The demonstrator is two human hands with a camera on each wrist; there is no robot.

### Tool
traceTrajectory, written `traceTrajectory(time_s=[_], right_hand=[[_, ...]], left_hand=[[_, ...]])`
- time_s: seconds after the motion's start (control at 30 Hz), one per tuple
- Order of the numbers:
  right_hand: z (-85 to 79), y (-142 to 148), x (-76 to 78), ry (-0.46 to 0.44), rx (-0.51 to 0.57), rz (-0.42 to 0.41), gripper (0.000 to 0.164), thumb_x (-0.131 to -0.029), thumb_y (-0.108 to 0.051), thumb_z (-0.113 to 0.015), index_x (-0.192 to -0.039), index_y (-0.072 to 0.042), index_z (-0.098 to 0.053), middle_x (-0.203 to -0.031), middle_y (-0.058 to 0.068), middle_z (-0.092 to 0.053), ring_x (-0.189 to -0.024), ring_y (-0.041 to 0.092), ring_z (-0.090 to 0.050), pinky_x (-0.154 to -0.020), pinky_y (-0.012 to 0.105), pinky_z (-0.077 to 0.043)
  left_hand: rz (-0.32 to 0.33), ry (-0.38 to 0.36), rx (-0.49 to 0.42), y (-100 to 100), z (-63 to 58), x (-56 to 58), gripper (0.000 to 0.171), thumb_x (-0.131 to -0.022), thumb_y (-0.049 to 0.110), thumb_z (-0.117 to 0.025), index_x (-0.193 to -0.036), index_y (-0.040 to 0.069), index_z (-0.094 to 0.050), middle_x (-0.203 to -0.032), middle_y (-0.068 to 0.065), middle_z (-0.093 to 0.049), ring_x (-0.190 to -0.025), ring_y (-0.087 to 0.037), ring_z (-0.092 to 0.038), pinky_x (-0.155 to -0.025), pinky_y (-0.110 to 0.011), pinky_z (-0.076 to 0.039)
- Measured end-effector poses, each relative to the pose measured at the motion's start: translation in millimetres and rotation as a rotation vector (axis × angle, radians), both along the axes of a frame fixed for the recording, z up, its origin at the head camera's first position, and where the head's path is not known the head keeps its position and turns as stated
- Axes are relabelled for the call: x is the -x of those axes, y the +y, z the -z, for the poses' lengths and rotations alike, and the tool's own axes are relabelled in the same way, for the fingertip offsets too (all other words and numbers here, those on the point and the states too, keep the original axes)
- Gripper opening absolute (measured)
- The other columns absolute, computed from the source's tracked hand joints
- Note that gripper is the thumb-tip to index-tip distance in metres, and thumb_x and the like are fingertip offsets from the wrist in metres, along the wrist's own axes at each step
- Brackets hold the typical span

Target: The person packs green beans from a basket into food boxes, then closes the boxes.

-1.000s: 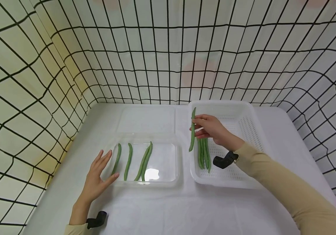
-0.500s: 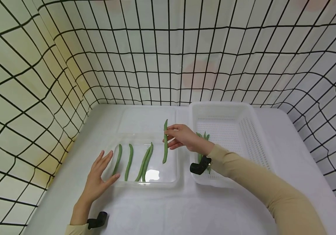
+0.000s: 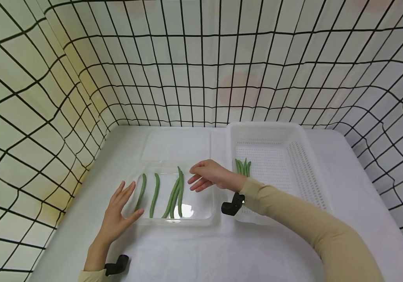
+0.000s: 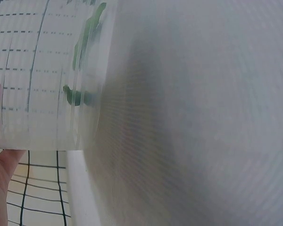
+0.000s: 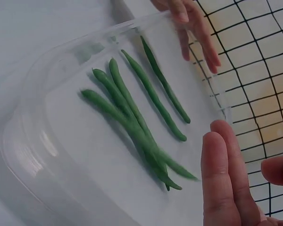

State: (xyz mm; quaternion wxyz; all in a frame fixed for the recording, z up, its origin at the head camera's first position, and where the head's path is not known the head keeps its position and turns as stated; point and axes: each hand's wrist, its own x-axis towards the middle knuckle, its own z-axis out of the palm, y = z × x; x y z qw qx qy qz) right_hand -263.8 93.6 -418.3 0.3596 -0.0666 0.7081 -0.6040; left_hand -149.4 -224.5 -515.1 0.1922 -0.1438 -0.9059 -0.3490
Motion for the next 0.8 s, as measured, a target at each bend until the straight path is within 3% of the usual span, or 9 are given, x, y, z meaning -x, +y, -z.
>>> traceTrajectory(time_s=[0.23,0.47,0.6,0.8], right_hand=[[-9.2,18,1.0,0.034,0.001,0.0,0.043,-0.099,-0.021,-0.051,-0.133,0.004,-0.045,-0.103,0.019,-0.067,-0.08,0.029,-0.069,-0.072,0.04,-0.055],[-22.5,65,13.1,0.126,-0.031,0.108,0.045,-0.097,-0.028,-0.055,-0.129,0.002,-0.05,-0.11,0.021,-0.064,-0.086,0.026,-0.068,-0.073,0.037,-0.055],[-18.0,99,20.9,0.143,-0.069,0.175,0.05,-0.097,-0.03,-0.056,-0.131,0.006,-0.048,-0.114,0.023,-0.061,-0.089,0.028,-0.067,-0.078,0.039,-0.054],[2.8,146,29.7,0.085,-0.146,0.206,0.057,-0.099,-0.029,-0.051,-0.139,0.009,-0.037,-0.124,0.026,-0.056,-0.093,0.024,-0.066,-0.084,0.041,-0.051]], left_hand=[[0.01,0.003,-0.006,-1,1.2,0.9,0.085,-0.073,0.03,-0.081,-0.145,0.01,-0.041,-0.145,-0.006,-0.042,-0.14,-0.03,-0.019,-0.096,-0.068,-0.026],[0.014,0.009,-0.011,-1,1.0,1.5,0.086,-0.072,0.03,-0.081,-0.145,0.01,-0.041,-0.145,-0.004,-0.042,-0.14,-0.029,-0.019,-0.097,-0.067,-0.026],[0.013,0.006,-0.015,-1,-0.1,1.1,0.086,-0.072,0.029,-0.081,-0.145,0.011,-0.04,-0.146,-0.004,-0.042,-0.14,-0.029,-0.019,-0.097,-0.067,-0.025],[0.012,0.007,-0.011,-1,0.3,1.2,0.086,-0.072,0.029,-0.081,-0.145,0.01,-0.04,-0.146,-0.004,-0.042,-0.14,-0.03,-0.019,-0.097,-0.068,-0.025]])
